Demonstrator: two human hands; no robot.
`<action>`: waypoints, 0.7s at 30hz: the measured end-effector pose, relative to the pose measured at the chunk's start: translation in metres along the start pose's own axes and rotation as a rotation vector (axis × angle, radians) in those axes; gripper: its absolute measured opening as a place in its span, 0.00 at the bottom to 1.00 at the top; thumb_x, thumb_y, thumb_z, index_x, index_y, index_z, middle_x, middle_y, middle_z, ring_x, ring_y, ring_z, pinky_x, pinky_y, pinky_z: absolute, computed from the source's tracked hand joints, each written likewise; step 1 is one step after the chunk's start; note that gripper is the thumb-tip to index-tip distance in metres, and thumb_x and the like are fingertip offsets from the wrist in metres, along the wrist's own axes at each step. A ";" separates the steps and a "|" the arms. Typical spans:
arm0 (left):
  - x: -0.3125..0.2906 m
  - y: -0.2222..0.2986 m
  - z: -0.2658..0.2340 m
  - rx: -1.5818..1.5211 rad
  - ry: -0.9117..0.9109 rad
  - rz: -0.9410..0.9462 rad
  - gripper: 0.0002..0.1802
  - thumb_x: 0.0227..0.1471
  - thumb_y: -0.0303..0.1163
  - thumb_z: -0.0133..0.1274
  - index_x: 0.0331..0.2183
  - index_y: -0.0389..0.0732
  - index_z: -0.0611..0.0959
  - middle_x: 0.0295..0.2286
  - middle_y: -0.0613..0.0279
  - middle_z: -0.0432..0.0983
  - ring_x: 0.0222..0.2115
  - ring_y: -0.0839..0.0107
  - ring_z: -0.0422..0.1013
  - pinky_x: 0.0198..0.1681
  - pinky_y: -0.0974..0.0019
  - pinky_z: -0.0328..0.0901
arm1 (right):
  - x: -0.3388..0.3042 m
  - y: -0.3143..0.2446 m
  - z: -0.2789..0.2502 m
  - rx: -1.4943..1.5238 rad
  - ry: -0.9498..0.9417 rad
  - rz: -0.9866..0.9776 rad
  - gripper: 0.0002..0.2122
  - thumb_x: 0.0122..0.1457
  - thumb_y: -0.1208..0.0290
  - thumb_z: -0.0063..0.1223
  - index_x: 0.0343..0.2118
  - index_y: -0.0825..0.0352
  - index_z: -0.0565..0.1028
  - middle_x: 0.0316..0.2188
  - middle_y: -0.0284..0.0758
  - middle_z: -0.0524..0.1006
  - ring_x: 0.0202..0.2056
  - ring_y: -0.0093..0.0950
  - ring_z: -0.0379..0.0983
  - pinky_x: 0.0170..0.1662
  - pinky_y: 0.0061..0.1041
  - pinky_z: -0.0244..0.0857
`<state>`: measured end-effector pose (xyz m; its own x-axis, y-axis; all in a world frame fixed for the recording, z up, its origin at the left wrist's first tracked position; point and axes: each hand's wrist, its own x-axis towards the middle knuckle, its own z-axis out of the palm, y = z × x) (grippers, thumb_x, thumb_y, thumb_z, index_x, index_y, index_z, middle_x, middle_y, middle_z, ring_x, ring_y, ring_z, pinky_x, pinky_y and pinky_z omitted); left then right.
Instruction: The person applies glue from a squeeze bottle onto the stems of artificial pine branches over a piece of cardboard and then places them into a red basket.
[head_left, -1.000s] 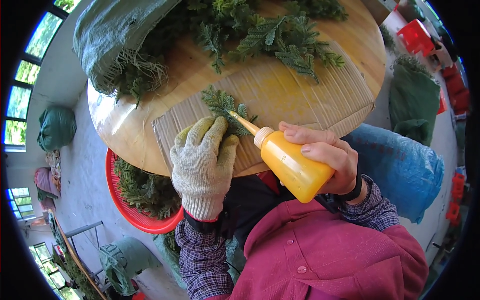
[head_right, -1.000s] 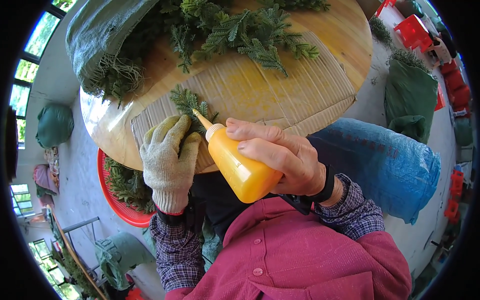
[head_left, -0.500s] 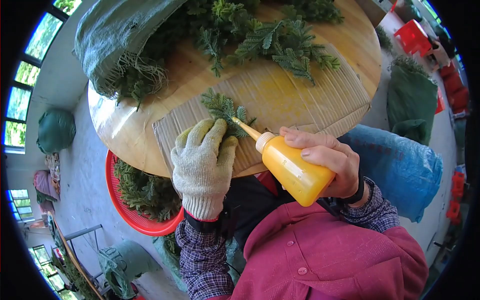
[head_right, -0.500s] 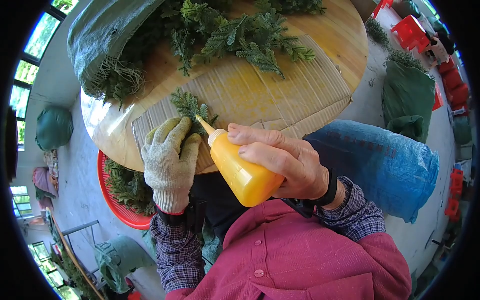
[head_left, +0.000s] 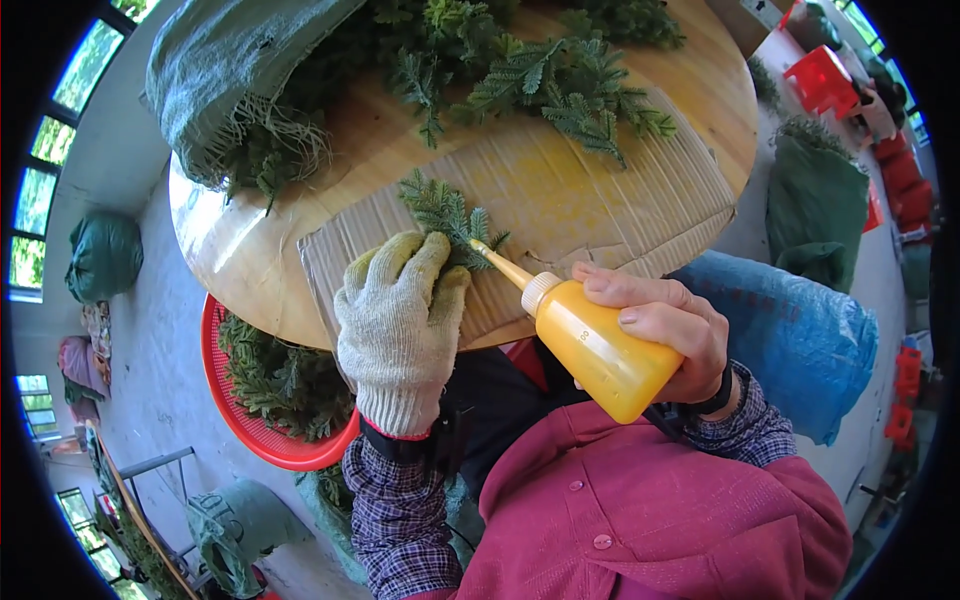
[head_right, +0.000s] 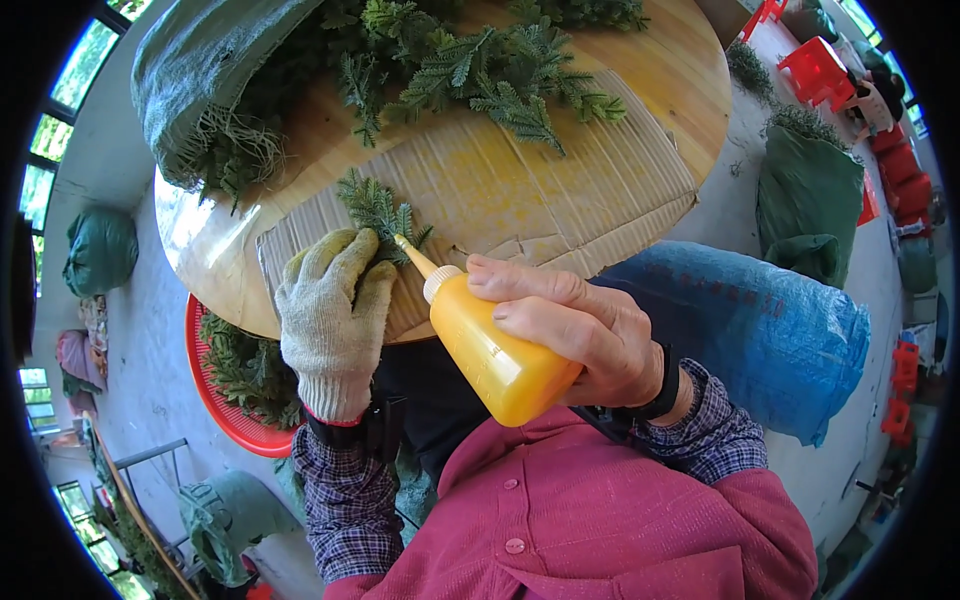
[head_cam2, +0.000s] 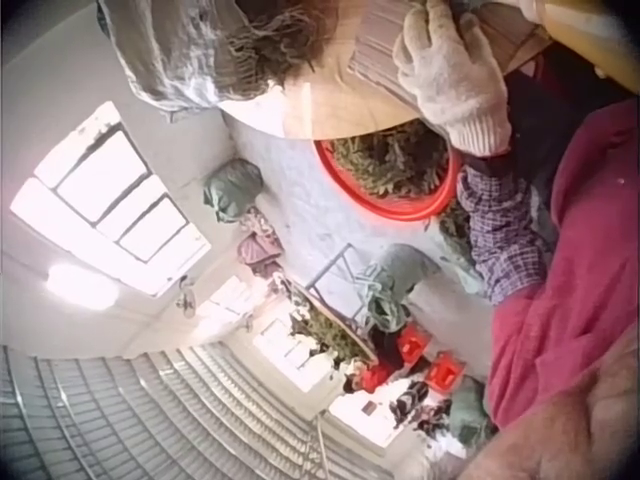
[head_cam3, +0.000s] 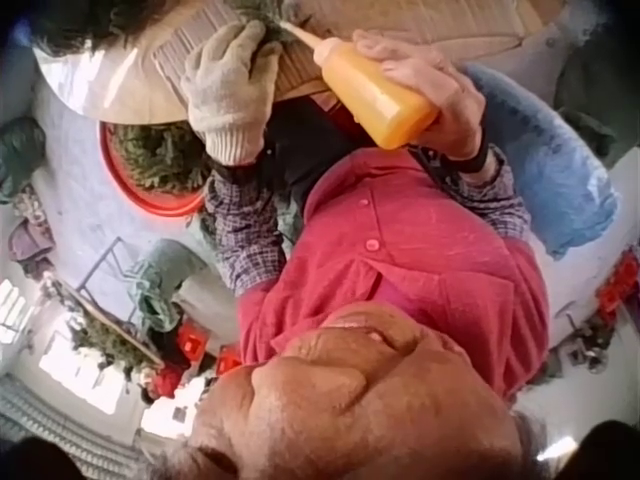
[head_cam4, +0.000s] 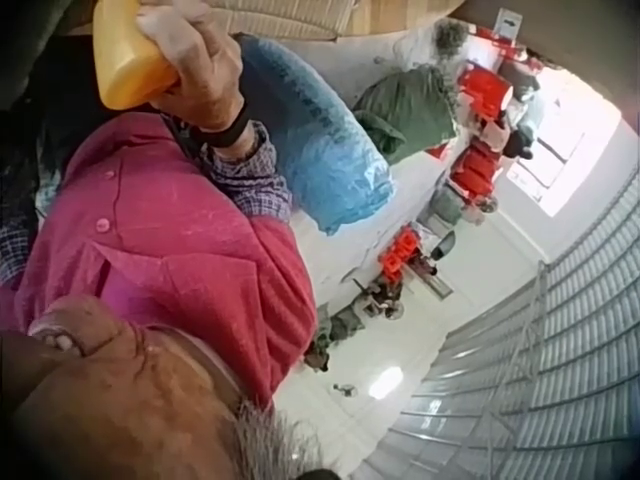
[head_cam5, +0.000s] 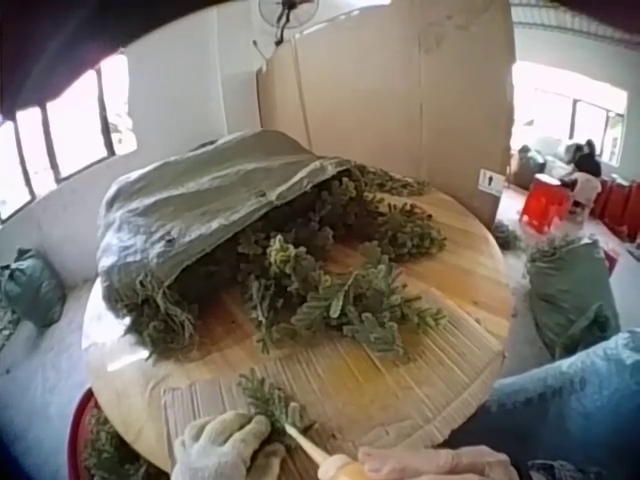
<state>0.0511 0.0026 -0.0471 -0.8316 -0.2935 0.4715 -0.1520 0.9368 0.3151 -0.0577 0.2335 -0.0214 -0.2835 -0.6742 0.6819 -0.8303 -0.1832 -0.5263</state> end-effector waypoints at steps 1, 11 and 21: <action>-0.001 0.000 0.000 0.001 0.003 -0.001 0.18 0.48 0.37 0.65 0.43 0.44 0.85 0.43 0.61 0.80 0.46 0.56 0.73 0.51 0.55 0.66 | 0.000 0.000 0.000 0.010 -0.003 0.000 0.30 0.46 0.73 0.78 0.46 0.67 0.65 0.46 0.56 0.78 0.46 0.51 0.81 0.48 0.49 0.79; -0.002 0.000 0.000 0.002 -0.013 -0.011 0.19 0.48 0.37 0.65 0.44 0.45 0.86 0.44 0.61 0.80 0.47 0.56 0.73 0.52 0.54 0.66 | -0.006 -0.005 -0.002 0.063 -0.012 0.014 0.29 0.47 0.76 0.77 0.46 0.68 0.65 0.46 0.58 0.77 0.46 0.54 0.80 0.49 0.52 0.78; 0.003 0.005 -0.003 -0.006 0.003 -0.016 0.17 0.47 0.31 0.66 0.41 0.39 0.87 0.42 0.56 0.82 0.44 0.54 0.75 0.50 0.55 0.68 | -0.014 -0.009 -0.007 0.105 -0.017 0.035 0.27 0.48 0.79 0.75 0.46 0.69 0.65 0.46 0.59 0.77 0.48 0.55 0.79 0.50 0.53 0.76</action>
<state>0.0495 0.0059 -0.0417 -0.8276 -0.3086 0.4689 -0.1618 0.9310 0.3271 -0.0500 0.2492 -0.0226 -0.3031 -0.6933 0.6538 -0.7646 -0.2326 -0.6010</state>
